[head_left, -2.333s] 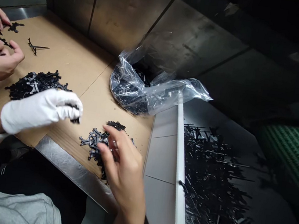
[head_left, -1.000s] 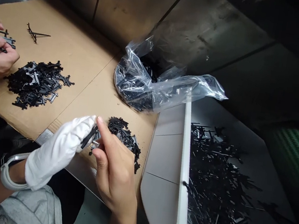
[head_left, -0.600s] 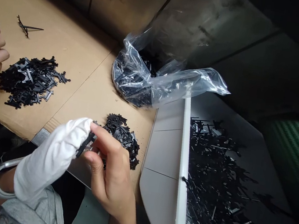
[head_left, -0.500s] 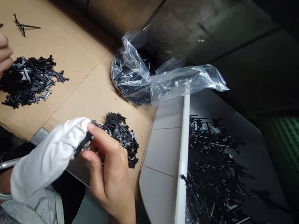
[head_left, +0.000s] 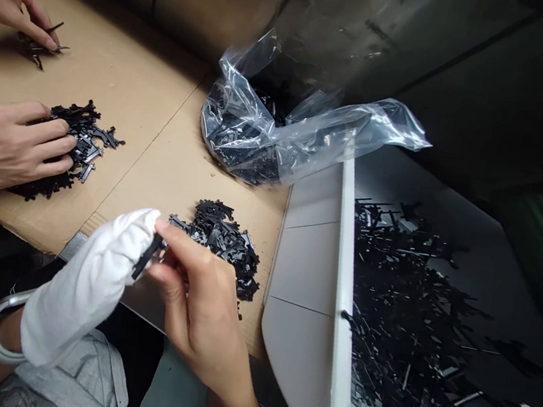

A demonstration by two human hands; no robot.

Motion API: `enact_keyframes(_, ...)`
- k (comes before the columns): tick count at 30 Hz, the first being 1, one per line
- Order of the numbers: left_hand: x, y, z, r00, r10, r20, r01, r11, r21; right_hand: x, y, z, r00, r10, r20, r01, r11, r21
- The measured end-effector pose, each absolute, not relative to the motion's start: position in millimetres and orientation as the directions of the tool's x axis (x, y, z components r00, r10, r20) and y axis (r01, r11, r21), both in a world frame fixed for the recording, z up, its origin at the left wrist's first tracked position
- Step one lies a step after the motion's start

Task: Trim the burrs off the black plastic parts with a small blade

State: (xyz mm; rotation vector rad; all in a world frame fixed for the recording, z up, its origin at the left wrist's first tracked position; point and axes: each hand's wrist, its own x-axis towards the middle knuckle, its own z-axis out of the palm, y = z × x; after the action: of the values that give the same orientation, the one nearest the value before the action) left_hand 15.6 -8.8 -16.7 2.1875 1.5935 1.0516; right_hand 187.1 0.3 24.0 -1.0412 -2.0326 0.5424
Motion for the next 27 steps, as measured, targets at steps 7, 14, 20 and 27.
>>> enact_keyframes(7, 12, -12, -20, 0.189, 0.848, 0.495, 0.723, -0.462, 0.514, 189, 4, 25, -0.370, 0.826, 0.426, 0.353, 0.549, -0.758)
enact_keyframes(14, 23, -14, -10, 0.163, 0.881, 0.443, 0.645, -0.435, 0.628, 191, 4, 19, -0.363, 0.872, 0.329, 0.201, 0.418, -0.886)
enact_keyframes(20, 27, -3, 12, 0.234, 0.768, 0.597, 0.781, -0.514, 0.355, 187, 0, 12, -0.312, 0.871, 0.379, 0.177, 0.446, -0.878)
enact_keyframes(27, 22, 2, 10, 0.245, 0.731, 0.636, 0.807, -0.517, 0.284, 182, 3, 7, -0.278, 0.839, 0.468, 0.029, 0.495, -0.869)
